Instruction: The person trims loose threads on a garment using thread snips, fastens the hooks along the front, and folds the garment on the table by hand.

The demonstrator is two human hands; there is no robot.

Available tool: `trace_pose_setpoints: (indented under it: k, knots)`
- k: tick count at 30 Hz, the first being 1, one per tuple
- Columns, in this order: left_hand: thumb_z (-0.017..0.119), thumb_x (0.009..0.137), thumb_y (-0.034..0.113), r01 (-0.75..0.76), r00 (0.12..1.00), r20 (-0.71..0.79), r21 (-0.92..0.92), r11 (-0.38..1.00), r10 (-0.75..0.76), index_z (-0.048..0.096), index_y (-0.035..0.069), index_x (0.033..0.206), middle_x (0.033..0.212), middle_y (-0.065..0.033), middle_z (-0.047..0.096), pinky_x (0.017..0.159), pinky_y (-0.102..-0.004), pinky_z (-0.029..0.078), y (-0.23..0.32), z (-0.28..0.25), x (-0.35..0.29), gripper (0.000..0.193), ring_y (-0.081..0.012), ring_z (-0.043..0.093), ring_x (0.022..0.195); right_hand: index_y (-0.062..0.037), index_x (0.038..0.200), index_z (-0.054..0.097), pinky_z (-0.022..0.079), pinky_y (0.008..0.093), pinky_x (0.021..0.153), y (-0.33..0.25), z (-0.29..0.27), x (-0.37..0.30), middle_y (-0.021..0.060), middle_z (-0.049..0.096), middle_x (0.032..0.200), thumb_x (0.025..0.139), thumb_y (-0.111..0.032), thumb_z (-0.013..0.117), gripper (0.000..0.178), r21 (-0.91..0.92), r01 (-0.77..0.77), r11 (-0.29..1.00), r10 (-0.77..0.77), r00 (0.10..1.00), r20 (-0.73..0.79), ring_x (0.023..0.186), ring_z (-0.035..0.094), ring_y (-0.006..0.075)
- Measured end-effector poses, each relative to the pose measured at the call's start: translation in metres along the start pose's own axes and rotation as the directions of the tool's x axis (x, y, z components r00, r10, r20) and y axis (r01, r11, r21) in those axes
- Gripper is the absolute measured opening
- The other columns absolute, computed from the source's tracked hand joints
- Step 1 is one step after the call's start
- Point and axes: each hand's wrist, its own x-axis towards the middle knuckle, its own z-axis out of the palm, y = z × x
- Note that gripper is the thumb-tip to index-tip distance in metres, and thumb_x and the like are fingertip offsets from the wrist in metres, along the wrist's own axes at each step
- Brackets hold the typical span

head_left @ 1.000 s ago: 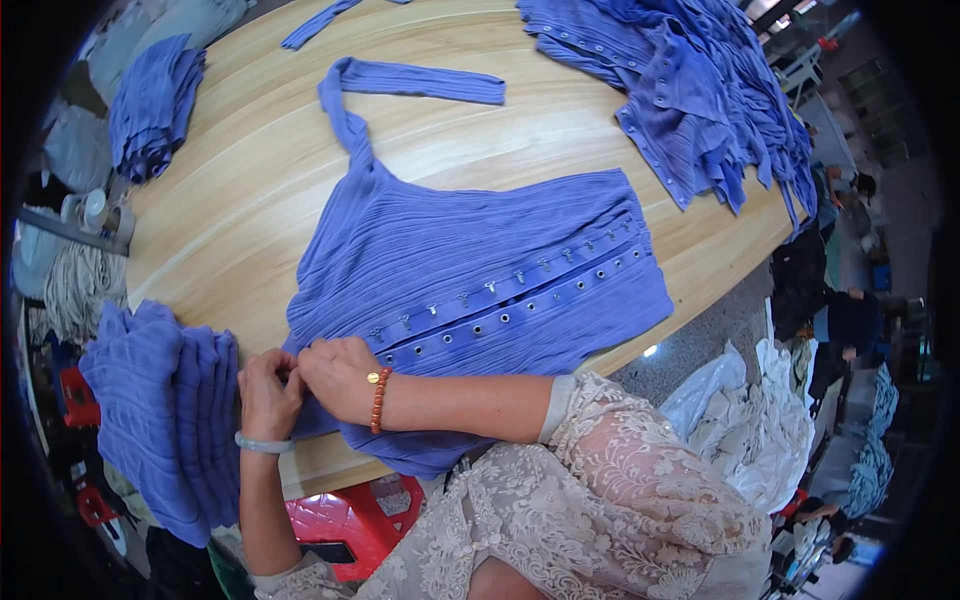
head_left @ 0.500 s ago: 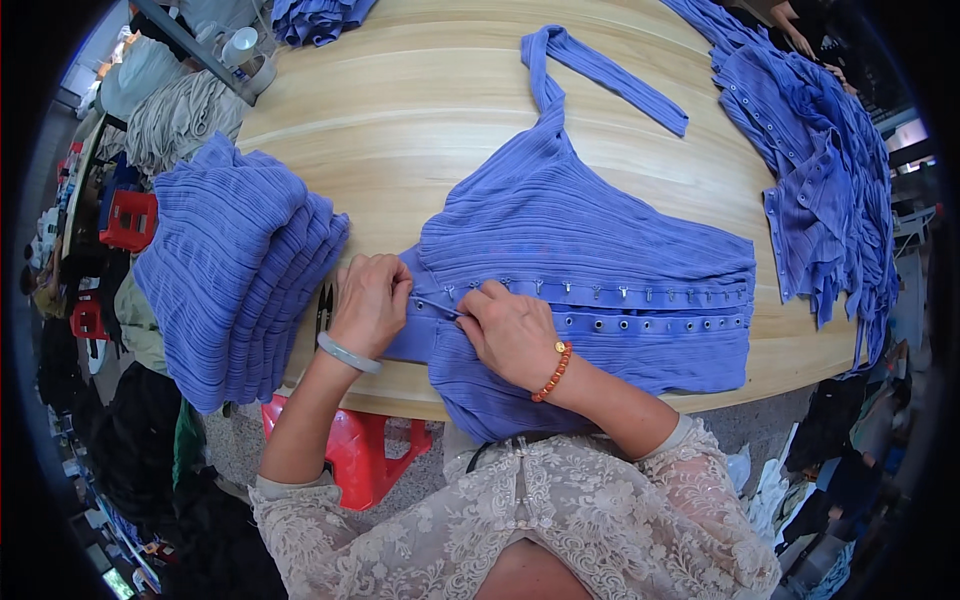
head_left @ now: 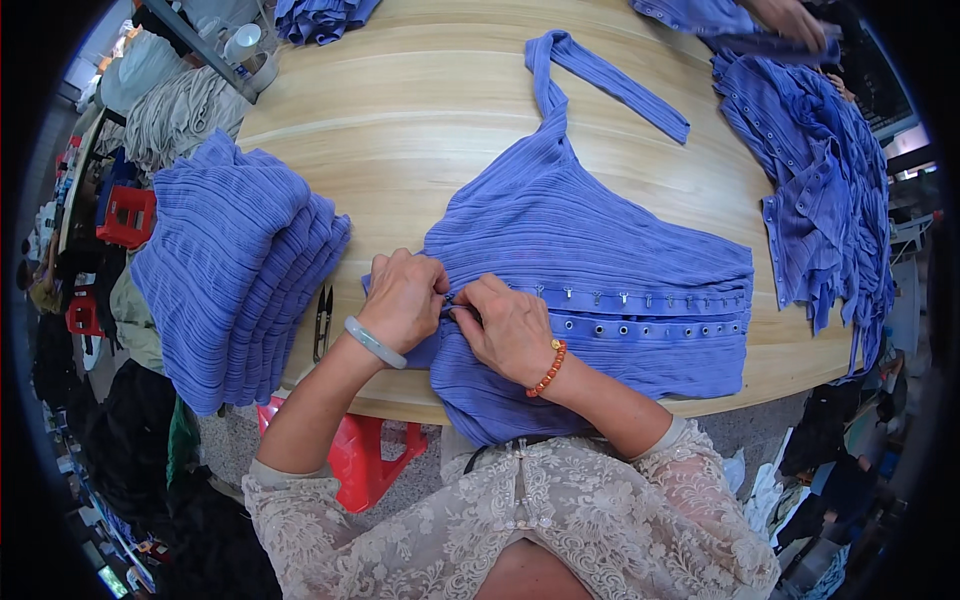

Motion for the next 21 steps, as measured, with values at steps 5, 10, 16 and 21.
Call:
trace_pose_setpoints:
  k: [5, 10, 16, 21]
  knots:
    - [0.065, 0.072, 0.001, 0.006, 1.000, 0.007, -0.112, 0.994, -0.006, 0.067, 0.007, 0.080, 0.076, -0.0075, 0.064, 0.081, -0.0388, 0.037, -0.006, -0.001, -0.002, 0.009, -0.0281, 0.056, 0.087, -0.0069, 0.089, 0.067, 0.051, 0.0443, 0.063, 0.002, 0.001, 0.005, 0.0113, 0.064, 0.086, 0.084, -0.018, 0.069, 0.012, 0.027, -0.036, 0.999, 0.036, 0.999, -0.003, 0.071, 0.064, 0.0340]
    - [0.067, 0.074, 0.004, -0.002, 0.998, 0.063, -0.190, 0.982, 0.014, 0.067, 0.006, 0.080, 0.075, -0.0074, 0.064, 0.084, -0.0374, 0.038, -0.011, -0.004, 0.000, 0.007, -0.0271, 0.056, 0.084, -0.0075, 0.089, 0.070, 0.052, 0.0456, 0.068, 0.002, -0.001, 0.013, 0.0126, 0.068, 0.087, 0.083, -0.022, 0.070, 0.016, 0.011, -0.116, 0.993, 0.115, 0.993, 0.034, 0.076, 0.066, 0.0350]
    - [0.066, 0.074, 0.004, 0.069, 0.985, 0.168, -0.257, 0.964, -0.025, 0.067, 0.006, 0.080, 0.076, -0.0076, 0.065, 0.085, -0.0380, 0.038, -0.014, -0.011, 0.004, 0.007, -0.0268, 0.056, 0.084, -0.0066, 0.086, 0.072, 0.053, 0.0452, 0.073, -0.007, -0.015, 0.025, 0.0166, 0.071, 0.088, 0.082, -0.025, 0.070, 0.019, -0.108, -0.242, 0.964, 0.262, 0.934, 0.244, 0.084, 0.068, 0.0354]
    - [0.066, 0.074, 0.004, 0.063, 0.997, 0.050, -0.171, 0.983, -0.055, 0.066, 0.007, 0.079, 0.075, -0.0070, 0.064, 0.082, -0.0386, 0.038, -0.014, -0.007, -0.001, 0.006, -0.0267, 0.056, 0.083, -0.0079, 0.091, 0.069, 0.052, 0.0436, 0.066, 0.008, -0.016, -0.007, 0.0114, 0.065, 0.085, 0.084, -0.023, 0.070, 0.017, -0.110, 0.012, 0.994, 0.001, 0.993, 0.116, 0.075, 0.065, 0.0330]
